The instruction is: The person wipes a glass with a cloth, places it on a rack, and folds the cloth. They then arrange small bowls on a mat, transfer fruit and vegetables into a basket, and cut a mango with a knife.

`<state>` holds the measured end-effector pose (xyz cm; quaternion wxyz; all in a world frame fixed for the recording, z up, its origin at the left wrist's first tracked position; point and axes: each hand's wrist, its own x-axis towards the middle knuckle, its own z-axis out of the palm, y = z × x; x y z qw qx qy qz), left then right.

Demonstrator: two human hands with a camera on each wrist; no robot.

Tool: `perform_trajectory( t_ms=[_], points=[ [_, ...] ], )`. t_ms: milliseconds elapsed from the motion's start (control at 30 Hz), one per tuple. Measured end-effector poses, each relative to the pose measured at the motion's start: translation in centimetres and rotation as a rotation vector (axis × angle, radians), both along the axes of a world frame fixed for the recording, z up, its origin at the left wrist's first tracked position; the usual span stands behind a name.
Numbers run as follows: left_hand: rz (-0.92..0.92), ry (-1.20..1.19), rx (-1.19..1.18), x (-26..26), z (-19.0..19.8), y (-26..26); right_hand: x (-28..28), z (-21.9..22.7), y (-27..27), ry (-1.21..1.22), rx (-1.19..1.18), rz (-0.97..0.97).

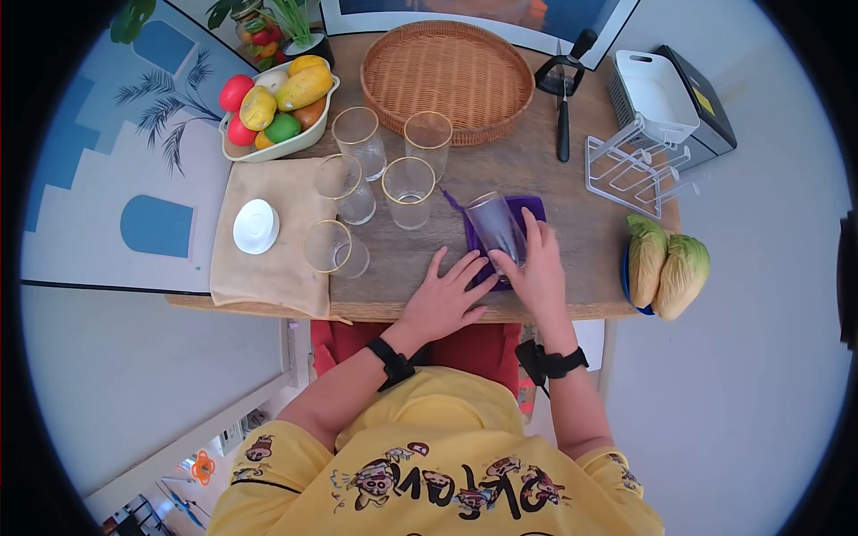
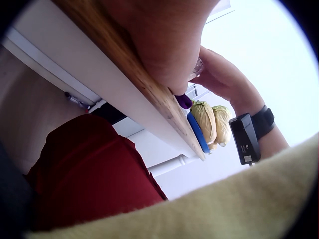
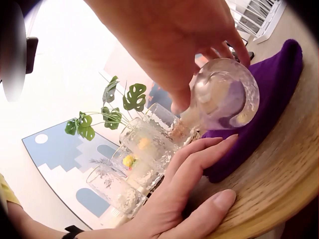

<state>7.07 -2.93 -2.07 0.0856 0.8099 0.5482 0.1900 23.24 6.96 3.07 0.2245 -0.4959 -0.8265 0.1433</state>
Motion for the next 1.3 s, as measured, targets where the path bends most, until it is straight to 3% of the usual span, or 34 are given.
perform_trajectory(
  t_ms=[67,167,267,467,767,900,1100,1233,1300],
  points=[
    [0.008,0.006,0.012,-0.2,-0.2,0.1,-0.7,-1.0,0.1,0.042,-0.009,-0.006],
    [-0.005,-0.006,0.024,-0.1,-0.4,0.1,-1.1,-0.6,-0.2,-0.051,-0.212,-0.013],
    [-0.014,-0.008,0.007,-0.1,-0.4,0.2,-0.8,-0.2,-0.6,-0.112,-0.15,0.016],
    [-0.029,-0.017,0.023,-0.1,-0.3,0.2,2.0,-1.1,1.9,-0.187,0.041,-0.172],
    [-0.003,-0.13,-0.031,-0.4,0.1,1.7,1.8,0.2,0.1,-0.187,0.077,0.005],
    [-0.05,0.007,0.004,-0.6,0.8,1.7,1.6,-0.2,0.0,-0.007,-0.059,-0.005],
    [-0.056,0.016,-0.028,-0.6,0.6,1.2,1.3,0.2,-1.8,-0.104,0.001,0.069],
    [-0.05,0.025,-0.019,-0.2,0.6,0.7,0.9,-0.3,-1.7,-0.123,0.064,0.016],
    [-0.062,0.029,-0.021,-0.3,0.6,0.6,0.6,-0.7,-0.5,-0.113,0.05,-0.136]
  ],
)
